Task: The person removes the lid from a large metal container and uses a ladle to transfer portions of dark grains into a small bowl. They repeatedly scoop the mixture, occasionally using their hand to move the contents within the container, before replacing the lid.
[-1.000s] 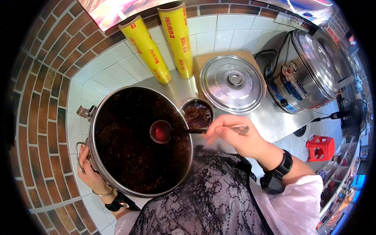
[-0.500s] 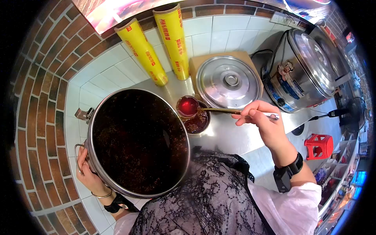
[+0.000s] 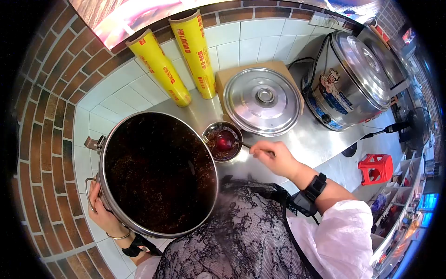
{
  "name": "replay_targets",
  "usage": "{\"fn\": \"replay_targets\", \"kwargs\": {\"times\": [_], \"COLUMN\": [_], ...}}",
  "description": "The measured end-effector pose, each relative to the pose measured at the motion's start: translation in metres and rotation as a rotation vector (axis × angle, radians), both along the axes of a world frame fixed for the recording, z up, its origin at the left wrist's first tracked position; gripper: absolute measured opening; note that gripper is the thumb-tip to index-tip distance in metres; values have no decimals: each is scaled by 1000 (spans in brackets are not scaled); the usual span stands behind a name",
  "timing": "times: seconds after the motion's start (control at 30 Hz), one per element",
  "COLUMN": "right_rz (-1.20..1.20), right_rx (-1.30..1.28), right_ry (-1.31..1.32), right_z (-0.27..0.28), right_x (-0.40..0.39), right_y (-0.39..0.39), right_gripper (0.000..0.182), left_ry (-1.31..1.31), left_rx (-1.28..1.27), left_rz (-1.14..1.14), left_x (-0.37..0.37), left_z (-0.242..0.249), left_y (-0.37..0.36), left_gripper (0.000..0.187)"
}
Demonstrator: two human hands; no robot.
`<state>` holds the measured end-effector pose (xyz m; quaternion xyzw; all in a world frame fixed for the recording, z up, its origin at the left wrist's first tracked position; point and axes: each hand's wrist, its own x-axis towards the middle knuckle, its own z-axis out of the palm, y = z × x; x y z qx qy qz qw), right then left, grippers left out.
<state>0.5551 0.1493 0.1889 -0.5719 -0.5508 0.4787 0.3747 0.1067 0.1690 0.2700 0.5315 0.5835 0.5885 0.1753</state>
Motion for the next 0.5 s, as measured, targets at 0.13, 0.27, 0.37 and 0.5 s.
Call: {"fn": "replay_targets", "kwargs": {"times": [0.13, 0.27, 0.37, 0.5], "right_rz": [252, 418, 512, 490], "right_rx": [302, 513, 592, 564], "right_ry": [-400, -588, -662, -615], "right_z": [5, 7, 10, 11], "right_x": [-2, -1, -2, 1], "right_y": [-6, -13, -16, -21], "right_gripper": [17, 20, 21, 19], "left_ry": [-32, 13, 20, 35], "left_rx": [14, -4, -5, -34], "left_rz": [-43, -42, -44, -52], "left_x": [1, 0, 1, -2], "left_z": [-1, 0, -1, 1], "left_y": [0, 1, 3, 1], "left_gripper": [34, 34, 35, 39]}}
